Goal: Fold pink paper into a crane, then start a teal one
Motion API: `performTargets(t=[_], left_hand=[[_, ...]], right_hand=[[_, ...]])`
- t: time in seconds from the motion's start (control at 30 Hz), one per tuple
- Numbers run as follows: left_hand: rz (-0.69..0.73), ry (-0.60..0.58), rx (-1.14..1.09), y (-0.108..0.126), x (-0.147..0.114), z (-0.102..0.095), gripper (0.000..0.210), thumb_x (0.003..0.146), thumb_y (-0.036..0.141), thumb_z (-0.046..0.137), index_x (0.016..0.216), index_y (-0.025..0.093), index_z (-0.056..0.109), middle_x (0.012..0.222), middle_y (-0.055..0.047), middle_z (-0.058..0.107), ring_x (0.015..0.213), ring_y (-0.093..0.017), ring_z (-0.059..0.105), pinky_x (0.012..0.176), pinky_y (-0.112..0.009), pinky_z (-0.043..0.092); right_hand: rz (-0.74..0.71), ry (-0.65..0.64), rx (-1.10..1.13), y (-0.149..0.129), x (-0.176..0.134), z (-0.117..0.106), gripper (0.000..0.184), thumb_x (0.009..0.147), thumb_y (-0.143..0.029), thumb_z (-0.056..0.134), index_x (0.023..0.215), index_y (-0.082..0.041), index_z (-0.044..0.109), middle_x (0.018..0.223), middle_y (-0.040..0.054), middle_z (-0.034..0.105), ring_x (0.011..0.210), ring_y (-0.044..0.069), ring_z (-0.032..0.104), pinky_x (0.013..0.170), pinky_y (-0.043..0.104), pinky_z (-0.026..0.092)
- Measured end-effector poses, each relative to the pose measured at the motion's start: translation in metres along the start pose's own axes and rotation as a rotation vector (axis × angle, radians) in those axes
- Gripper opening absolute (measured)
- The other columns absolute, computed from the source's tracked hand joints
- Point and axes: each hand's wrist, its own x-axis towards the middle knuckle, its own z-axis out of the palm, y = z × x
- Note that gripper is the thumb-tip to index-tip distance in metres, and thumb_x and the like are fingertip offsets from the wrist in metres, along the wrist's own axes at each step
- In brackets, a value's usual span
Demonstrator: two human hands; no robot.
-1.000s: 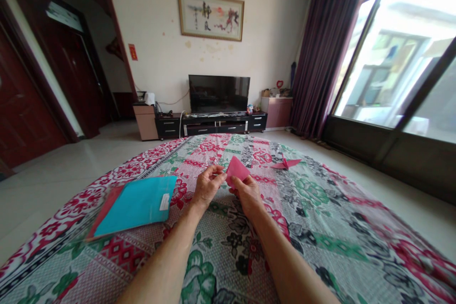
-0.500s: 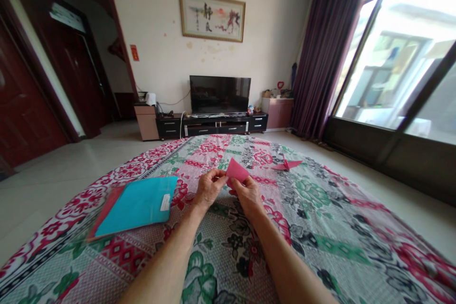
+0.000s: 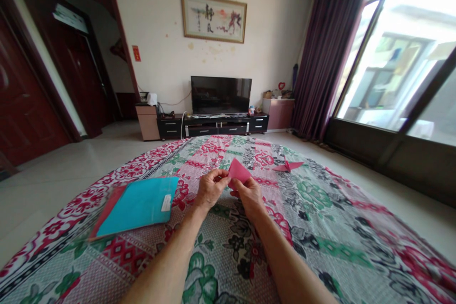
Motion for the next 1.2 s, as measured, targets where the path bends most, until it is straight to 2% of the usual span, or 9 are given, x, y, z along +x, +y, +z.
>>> performTargets(t=[0.17, 0.3, 0.53, 0.73, 0.83, 0.93, 1.2], left_hand=[[0.183, 0.067, 0.211, 0.000, -0.001, 0.001, 0.012, 0.072, 0.024, 0.062, 0.081, 0.018, 0.068, 0.078, -0.002, 0.065, 0.061, -0.011, 0.057, 0.061, -0.021, 0.045], [0.264, 0.090, 0.291, 0.002, -0.002, 0.001, 0.009, 0.071, 0.021, 0.062, 0.078, 0.017, 0.066, 0.075, -0.001, 0.060, 0.061, -0.010, 0.055, 0.061, -0.021, 0.045], [0.123, 0.016, 0.172, 0.000, -0.001, 0.002, 0.013, 0.071, 0.027, 0.062, 0.076, 0.016, 0.063, 0.066, 0.000, 0.063, 0.059, -0.012, 0.057, 0.058, -0.021, 0.045], [0.079, -0.025, 0.130, 0.003, -0.001, -0.001, 0.020, 0.071, 0.032, 0.061, 0.079, 0.015, 0.067, 0.064, -0.002, 0.066, 0.059, -0.013, 0.059, 0.056, -0.021, 0.044], [0.053, -0.055, 0.127, 0.007, -0.002, -0.002, 0.021, 0.072, 0.033, 0.060, 0.077, 0.015, 0.071, 0.055, -0.001, 0.063, 0.059, -0.014, 0.059, 0.055, -0.021, 0.043], [0.033, -0.039, 0.158, 0.010, -0.002, -0.002, 0.022, 0.072, 0.034, 0.059, 0.072, 0.016, 0.071, 0.048, 0.001, 0.059, 0.054, -0.014, 0.057, 0.051, -0.021, 0.040], [-0.008, -0.003, 0.126, 0.009, 0.000, 0.000, 0.023, 0.070, 0.037, 0.060, 0.069, 0.015, 0.068, 0.050, 0.001, 0.059, 0.051, -0.012, 0.052, 0.048, -0.020, 0.037]], right_hand=[[0.002, 0.022, 0.011, -0.001, 0.000, 0.001, 0.030, 0.059, -0.036, 0.071, 0.078, -0.014, 0.063, 0.068, 0.0017, 0.065, 0.055, 0.012, 0.057, 0.048, 0.022, 0.049], [0.015, 0.025, 0.024, -0.004, -0.001, 0.001, 0.029, 0.058, -0.035, 0.071, 0.076, -0.014, 0.063, 0.067, 0.0006, 0.064, 0.055, 0.011, 0.057, 0.048, 0.022, 0.048], [-0.011, 0.030, -0.010, -0.003, -0.002, 0.001, 0.029, 0.058, -0.037, 0.072, 0.074, -0.015, 0.063, 0.062, -0.0009, 0.063, 0.051, 0.010, 0.055, 0.048, 0.023, 0.048], [-0.010, 0.017, -0.033, -0.003, -0.003, 0.002, 0.031, 0.059, -0.037, 0.072, 0.079, -0.014, 0.063, 0.063, -0.0010, 0.063, 0.051, 0.009, 0.054, 0.047, 0.021, 0.047], [-0.023, 0.006, -0.043, -0.003, -0.003, 0.002, 0.031, 0.059, -0.037, 0.072, 0.079, -0.014, 0.064, 0.063, -0.0010, 0.063, 0.052, 0.010, 0.054, 0.048, 0.022, 0.047], [-0.016, 0.004, -0.028, -0.002, -0.002, 0.001, 0.031, 0.058, -0.036, 0.073, 0.077, -0.014, 0.063, 0.063, -0.0011, 0.063, 0.053, 0.010, 0.055, 0.049, 0.023, 0.048], [0.072, -0.060, 0.077, -0.003, -0.002, -0.002, 0.030, 0.056, -0.034, 0.076, 0.075, -0.014, 0.064, 0.067, 0.0000, 0.065, 0.057, 0.011, 0.057, 0.053, 0.024, 0.049]])
